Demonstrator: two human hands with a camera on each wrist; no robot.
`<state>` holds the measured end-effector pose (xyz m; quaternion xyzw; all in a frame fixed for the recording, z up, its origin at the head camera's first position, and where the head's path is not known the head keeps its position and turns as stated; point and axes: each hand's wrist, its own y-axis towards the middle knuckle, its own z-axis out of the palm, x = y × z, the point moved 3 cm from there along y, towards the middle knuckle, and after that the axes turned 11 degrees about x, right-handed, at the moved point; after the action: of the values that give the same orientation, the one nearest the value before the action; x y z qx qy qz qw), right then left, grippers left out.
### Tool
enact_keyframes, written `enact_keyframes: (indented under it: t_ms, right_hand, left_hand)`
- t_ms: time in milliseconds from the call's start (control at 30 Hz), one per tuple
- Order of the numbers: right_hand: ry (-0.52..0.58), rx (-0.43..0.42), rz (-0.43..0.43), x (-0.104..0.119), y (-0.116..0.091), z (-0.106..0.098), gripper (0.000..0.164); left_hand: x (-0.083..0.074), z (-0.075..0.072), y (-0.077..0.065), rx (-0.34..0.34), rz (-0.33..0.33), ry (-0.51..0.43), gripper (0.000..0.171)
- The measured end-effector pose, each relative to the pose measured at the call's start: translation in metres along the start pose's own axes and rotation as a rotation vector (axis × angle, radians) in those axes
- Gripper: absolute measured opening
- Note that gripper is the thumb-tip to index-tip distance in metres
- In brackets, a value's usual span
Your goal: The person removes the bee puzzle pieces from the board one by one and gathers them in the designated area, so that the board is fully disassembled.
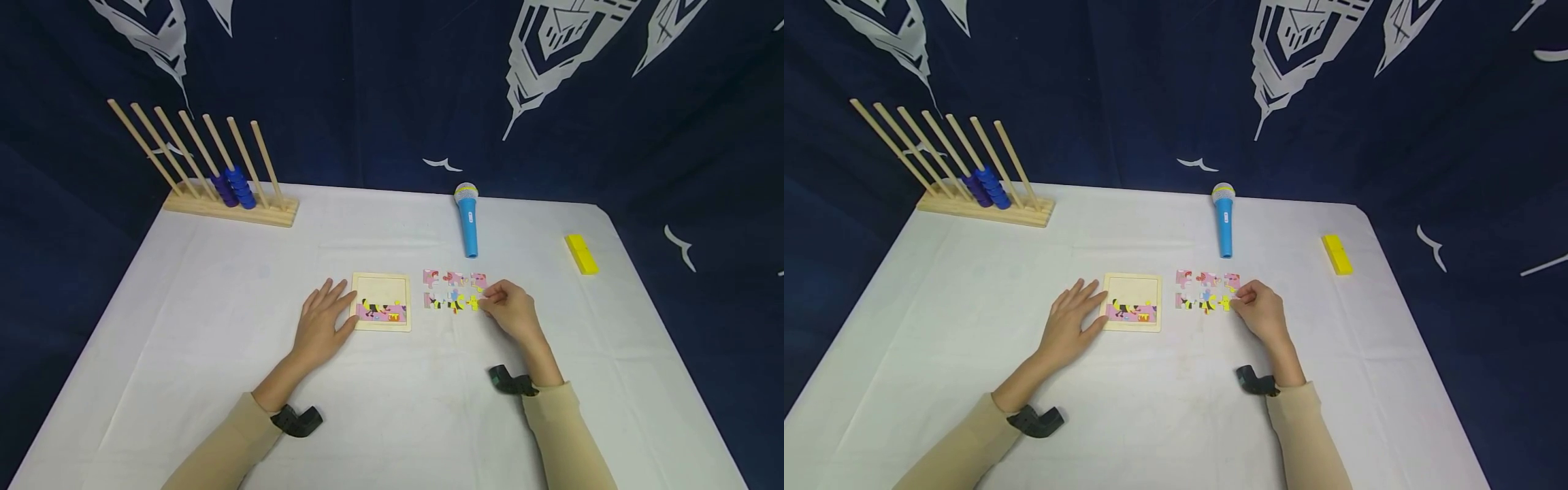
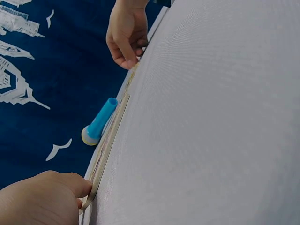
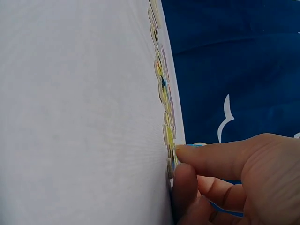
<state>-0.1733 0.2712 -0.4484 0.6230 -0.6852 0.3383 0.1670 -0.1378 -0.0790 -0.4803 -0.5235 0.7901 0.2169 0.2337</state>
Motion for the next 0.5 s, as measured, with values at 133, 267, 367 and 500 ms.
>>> enact_keyframes:
  t_ms: [133, 267, 367, 500]
  right_hand:
    - [0.004, -0.014, 0.014, 0.0, -0.001, -0.001, 0.018]
    - [0.025, -0.032, 0.018, 0.002, -0.001, -0.002, 0.017]
    - [0.045, -0.044, -0.003, 0.006, -0.002, -0.002, 0.019]
    - [0.05, -0.051, -0.071, 0.02, -0.002, 0.002, 0.021]
  left_hand:
    - [0.0, 0.0, -0.001, -0.002, 0.001, 0.005, 0.046]
    - [0.0, 0.0, -0.001, 0.0, -0.002, 0.005, 0.046]
    - [0.001, 0.0, 0.0, 0.003, -0.004, 0.01, 0.045]
    - [0.001, 0.0, 0.0, -0.001, -0.005, 0.019, 0.045]
